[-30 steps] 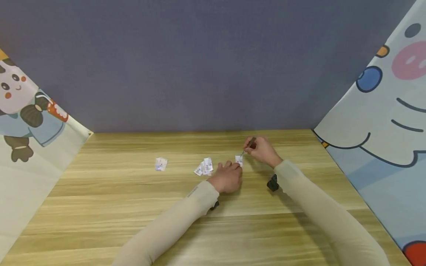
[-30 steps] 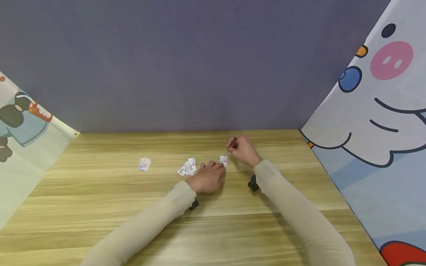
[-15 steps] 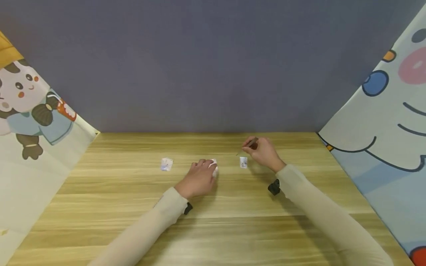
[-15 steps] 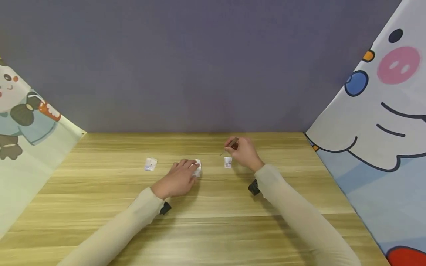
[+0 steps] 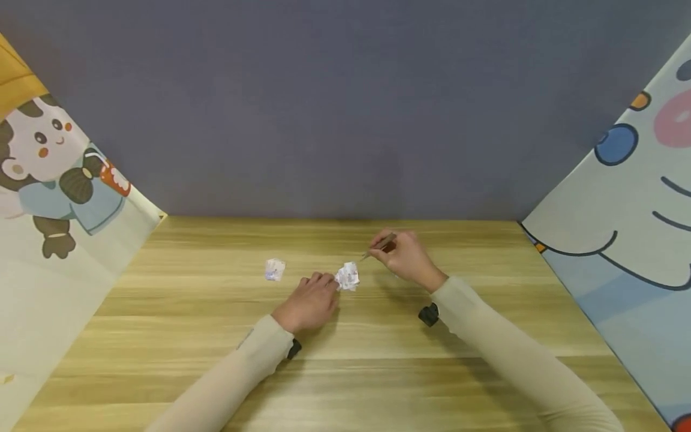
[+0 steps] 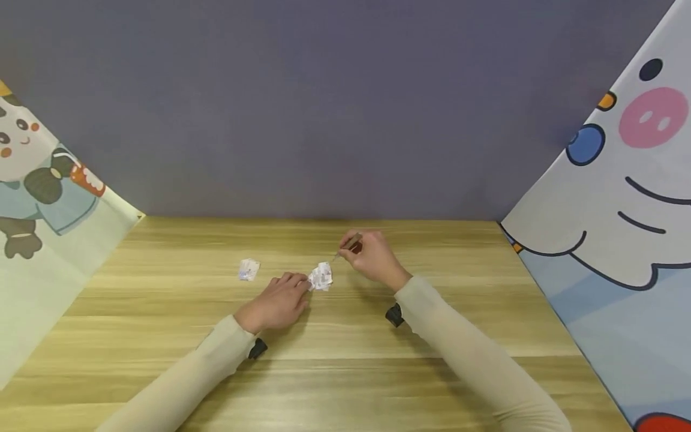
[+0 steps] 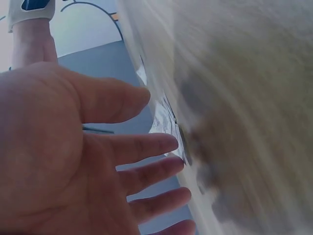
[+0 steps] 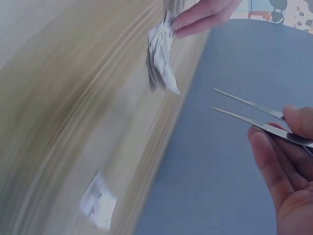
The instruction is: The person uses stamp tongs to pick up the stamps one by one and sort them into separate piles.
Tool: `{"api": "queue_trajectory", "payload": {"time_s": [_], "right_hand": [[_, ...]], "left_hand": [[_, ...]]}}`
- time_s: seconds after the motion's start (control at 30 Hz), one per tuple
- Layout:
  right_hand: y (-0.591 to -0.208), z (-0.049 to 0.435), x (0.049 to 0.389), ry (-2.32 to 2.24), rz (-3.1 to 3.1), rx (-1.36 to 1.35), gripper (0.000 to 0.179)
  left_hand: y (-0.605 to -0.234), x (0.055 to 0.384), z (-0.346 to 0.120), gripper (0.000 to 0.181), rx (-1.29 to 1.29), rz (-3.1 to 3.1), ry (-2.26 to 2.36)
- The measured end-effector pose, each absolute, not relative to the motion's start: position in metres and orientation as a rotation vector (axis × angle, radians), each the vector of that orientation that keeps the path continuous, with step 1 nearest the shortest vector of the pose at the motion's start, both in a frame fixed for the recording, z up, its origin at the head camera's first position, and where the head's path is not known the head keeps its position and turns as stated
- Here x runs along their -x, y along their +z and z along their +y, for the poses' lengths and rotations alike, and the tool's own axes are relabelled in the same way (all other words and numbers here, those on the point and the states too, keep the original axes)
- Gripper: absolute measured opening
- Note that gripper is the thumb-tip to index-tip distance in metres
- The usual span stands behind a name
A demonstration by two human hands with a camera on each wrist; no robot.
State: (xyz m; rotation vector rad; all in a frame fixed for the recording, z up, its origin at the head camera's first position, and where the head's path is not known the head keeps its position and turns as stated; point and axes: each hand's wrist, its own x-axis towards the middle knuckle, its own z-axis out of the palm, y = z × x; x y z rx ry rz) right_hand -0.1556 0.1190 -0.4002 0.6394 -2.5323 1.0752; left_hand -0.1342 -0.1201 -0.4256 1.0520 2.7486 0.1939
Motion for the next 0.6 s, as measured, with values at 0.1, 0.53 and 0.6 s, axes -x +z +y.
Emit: {"api": "queue_trajectory", "payload": {"time_s": [0.1, 0.53, 0.6], "right_hand": [[-0.402, 0.114, 0.159, 1.097, -2.511, -0.649, 0.007], [-0.422, 0.111, 0.174, 1.164, -2.57, -0.582, 0.004], [-0.426, 0.112, 0.178, 1.162, -2.591, -0.554, 0.004]], "left_hand": [[-0.427, 0.135, -0.118, 0.046, -1.046, 2.733, 0.188], [-0.429, 0.139, -0.109, 0.051, -1.067, 2.722, 0.202], [-0.429, 0.14, -0.106, 0.051, -1.076, 2.707, 0.19]]}}
